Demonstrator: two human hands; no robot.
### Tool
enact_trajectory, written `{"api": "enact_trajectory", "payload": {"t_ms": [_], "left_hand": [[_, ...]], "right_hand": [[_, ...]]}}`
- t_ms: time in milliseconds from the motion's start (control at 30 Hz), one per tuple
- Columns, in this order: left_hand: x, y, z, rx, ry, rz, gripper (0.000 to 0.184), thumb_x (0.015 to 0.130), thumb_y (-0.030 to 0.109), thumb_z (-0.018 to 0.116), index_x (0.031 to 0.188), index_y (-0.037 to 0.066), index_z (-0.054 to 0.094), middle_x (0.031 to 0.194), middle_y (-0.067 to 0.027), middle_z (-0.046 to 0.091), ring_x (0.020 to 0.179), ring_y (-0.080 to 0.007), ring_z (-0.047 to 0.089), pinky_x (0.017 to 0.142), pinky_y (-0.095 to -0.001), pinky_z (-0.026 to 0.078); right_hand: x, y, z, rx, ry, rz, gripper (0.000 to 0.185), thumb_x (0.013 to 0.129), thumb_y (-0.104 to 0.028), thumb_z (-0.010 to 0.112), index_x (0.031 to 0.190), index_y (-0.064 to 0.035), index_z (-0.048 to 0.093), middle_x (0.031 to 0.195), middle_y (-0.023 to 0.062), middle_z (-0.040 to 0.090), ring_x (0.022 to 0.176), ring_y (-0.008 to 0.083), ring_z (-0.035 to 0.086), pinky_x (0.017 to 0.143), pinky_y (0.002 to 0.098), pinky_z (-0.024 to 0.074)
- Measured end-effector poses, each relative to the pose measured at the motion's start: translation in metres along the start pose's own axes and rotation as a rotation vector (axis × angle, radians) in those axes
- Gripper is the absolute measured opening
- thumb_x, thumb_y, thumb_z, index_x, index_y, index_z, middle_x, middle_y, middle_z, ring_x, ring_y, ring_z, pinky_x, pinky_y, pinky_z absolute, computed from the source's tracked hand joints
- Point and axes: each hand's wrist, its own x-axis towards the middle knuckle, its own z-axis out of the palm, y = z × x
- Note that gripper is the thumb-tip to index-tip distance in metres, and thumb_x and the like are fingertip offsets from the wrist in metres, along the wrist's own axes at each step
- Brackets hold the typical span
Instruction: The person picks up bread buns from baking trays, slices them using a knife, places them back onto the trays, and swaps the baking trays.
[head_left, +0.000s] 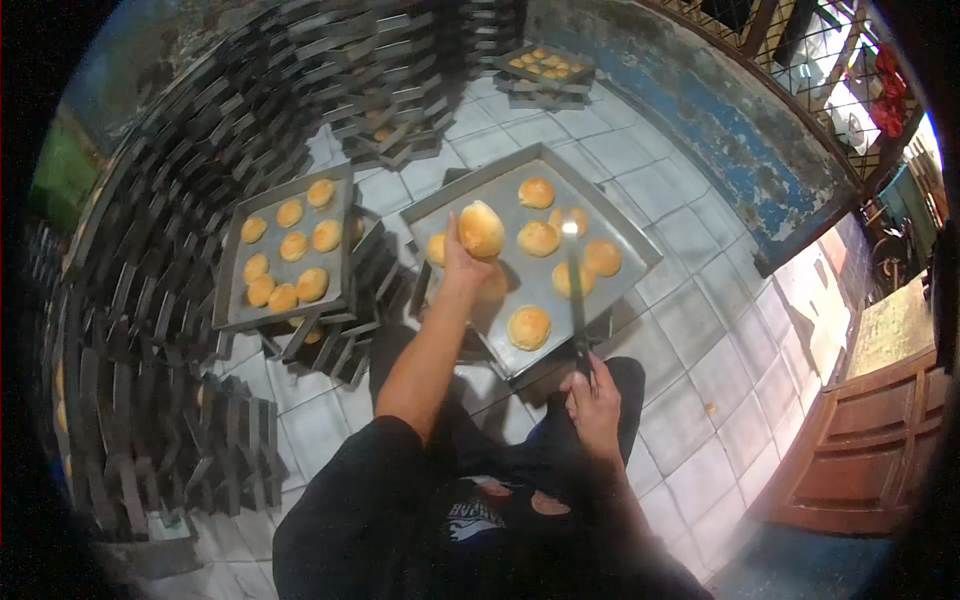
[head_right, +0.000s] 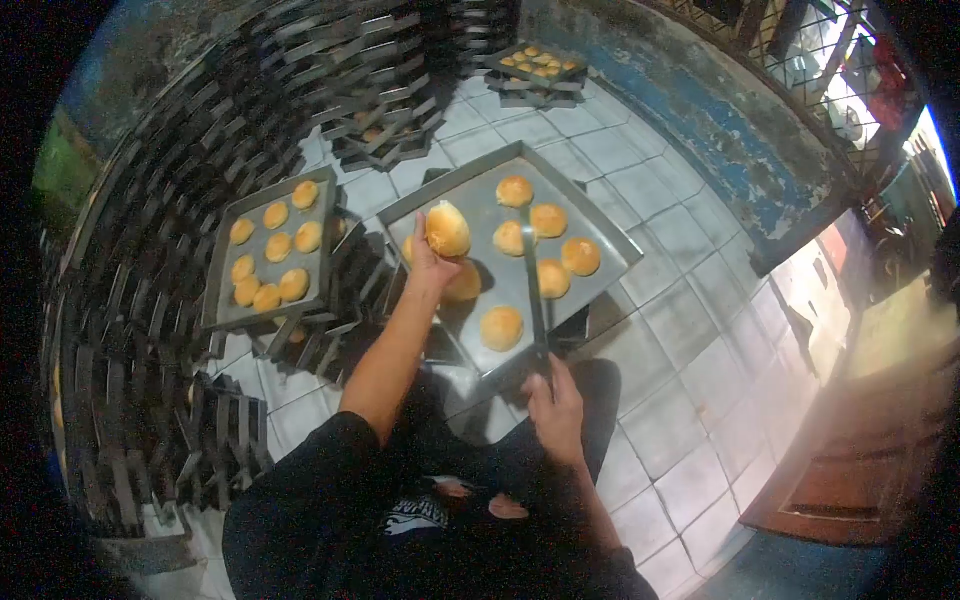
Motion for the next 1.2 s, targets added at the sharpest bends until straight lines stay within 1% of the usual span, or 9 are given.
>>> {"api": "enact_trajectory", "payload": {"t_ms": [100, 200, 333, 567, 767, 833, 967, 1100, 1200], "left_hand": [[-0.021, -0.008, -0.005, -0.017, -0.011, -0.012, 0.043, 0.091, 0.057, 0.072, 0.105, 0.017, 0.072, 0.096, -0.0015, 0.074, 0.089, -0.0199, 0.071, 0.083, -0.0389, 0.057], [-0.037, -0.008, -0.011, -0.074, -0.183, -0.076, 0.041, 0.091, 0.056, 0.072, 0.101, 0.016, 0.072, 0.088, 0.0001, 0.074, 0.079, -0.0188, 0.071, 0.075, -0.0361, 0.058], [-0.055, -0.011, -0.002, -0.17, -0.198, -0.15, 0.037, 0.09, 0.053, 0.074, 0.091, 0.016, 0.071, 0.076, -0.0012, 0.07, 0.065, -0.0201, 0.067, 0.062, -0.0345, 0.057], [-0.058, -0.022, 0.012, -0.165, -0.203, -0.125, 0.04, 0.09, 0.056, 0.073, 0.089, 0.016, 0.07, 0.076, -0.0017, 0.068, 0.066, -0.0202, 0.066, 0.059, -0.0341, 0.055], [-0.077, -0.032, 0.019, -0.108, -0.209, -0.119, 0.039, 0.092, 0.05, 0.074, 0.096, 0.011, 0.07, 0.083, -0.0042, 0.072, 0.073, -0.021, 0.071, 0.067, -0.036, 0.06], [-0.086, -0.041, 0.018, 0.051, -0.322, -0.2, 0.037, 0.093, 0.046, 0.074, 0.1, 0.01, 0.071, 0.089, -0.0054, 0.075, 0.077, -0.0207, 0.073, 0.072, -0.0368, 0.062], [-0.1, -0.05, 0.027, 0.097, -0.26, -0.132, 0.038, 0.094, 0.045, 0.074, 0.102, 0.009, 0.071, 0.093, -0.0065, 0.076, 0.08, -0.0205, 0.074, 0.073, -0.037, 0.062], [-0.074, -0.028, 0.01, 0.027, -0.346, -0.144, 0.035, 0.094, 0.042, 0.075, 0.105, 0.009, 0.071, 0.095, -0.0064, 0.076, 0.083, -0.021, 0.074, 0.076, -0.0379, 0.063], [-0.064, -0.018, -0.008, 0.061, -0.375, -0.138, 0.031, 0.094, 0.039, 0.076, 0.106, 0.011, 0.071, 0.095, -0.0061, 0.075, 0.083, -0.0199, 0.074, 0.074, -0.0379, 0.063]], "right_hand": [[0.001, 0.006, 0.027, -0.243, -0.025, -0.118, 0.045, 0.102, -0.014, 0.059, 0.146, -0.0042, 0.057, 0.094, 0.0064, 0.07, 0.072, 0.0109, 0.063, 0.064, 0.0277, 0.0513], [-0.012, -0.001, 0.041, -0.413, -0.056, -0.265, 0.05, 0.103, -0.015, 0.063, 0.148, 0.002, 0.052, 0.086, 0.0042, 0.068, 0.069, 0.0063, 0.057, 0.062, 0.0229, 0.0474], [-0.021, 0.01, 0.039, -0.506, -0.015, -0.404, 0.05, 0.102, -0.016, 0.064, 0.146, 0.0057, 0.054, 0.088, 0.0079, 0.071, 0.081, 0.0108, 0.065, 0.074, 0.028, 0.0534], [-0.036, 0.004, 0.034, -0.538, 0.015, -0.428, 0.048, 0.102, -0.013, 0.063, 0.144, 0.0074, 0.055, 0.088, 0.0087, 0.071, 0.083, 0.0112, 0.065, 0.076, 0.0278, 0.0535], [-0.032, 0.005, 0.027, -0.533, 0.041, -0.399, 0.046, 0.102, -0.012, 0.062, 0.142, 0.0083, 0.055, 0.086, 0.0094, 0.069, 0.08, 0.0122, 0.064, 0.076, 0.027, 0.053], [-0.02, -0.003, 0.029, -0.564, 0.047, -0.469, 0.046, 0.102, -0.018, 0.062, 0.14, 0.0066, 0.057, 0.097, 0.0261, 0.072, 0.084, 0.0278, 0.074, 0.079, 0.036, 0.0562], [-0.006, -0.027, 0.035, -0.576, 0.014, -0.367, 0.044, 0.102, -0.019, 0.061, 0.141, 0.002, 0.058, 0.096, 0.0264, 0.071, 0.083, 0.0341, 0.073, 0.079, 0.0388, 0.0556], [-0.034, -0.026, 0.031, -0.622, 0.015, -0.398, 0.044, 0.102, -0.019, 0.061, 0.141, 0.0025, 0.058, 0.095, 0.0252, 0.072, 0.083, 0.032, 0.074, 0.079, 0.0379, 0.0562], [-0.051, -0.026, 0.028, -0.555, 0.012, -0.229, 0.044, 0.102, -0.018, 0.062, 0.14, 0.0035, 0.058, 0.095, 0.0236, 0.073, 0.084, 0.0269, 0.074, 0.08, 0.0354, 0.0564]]}}
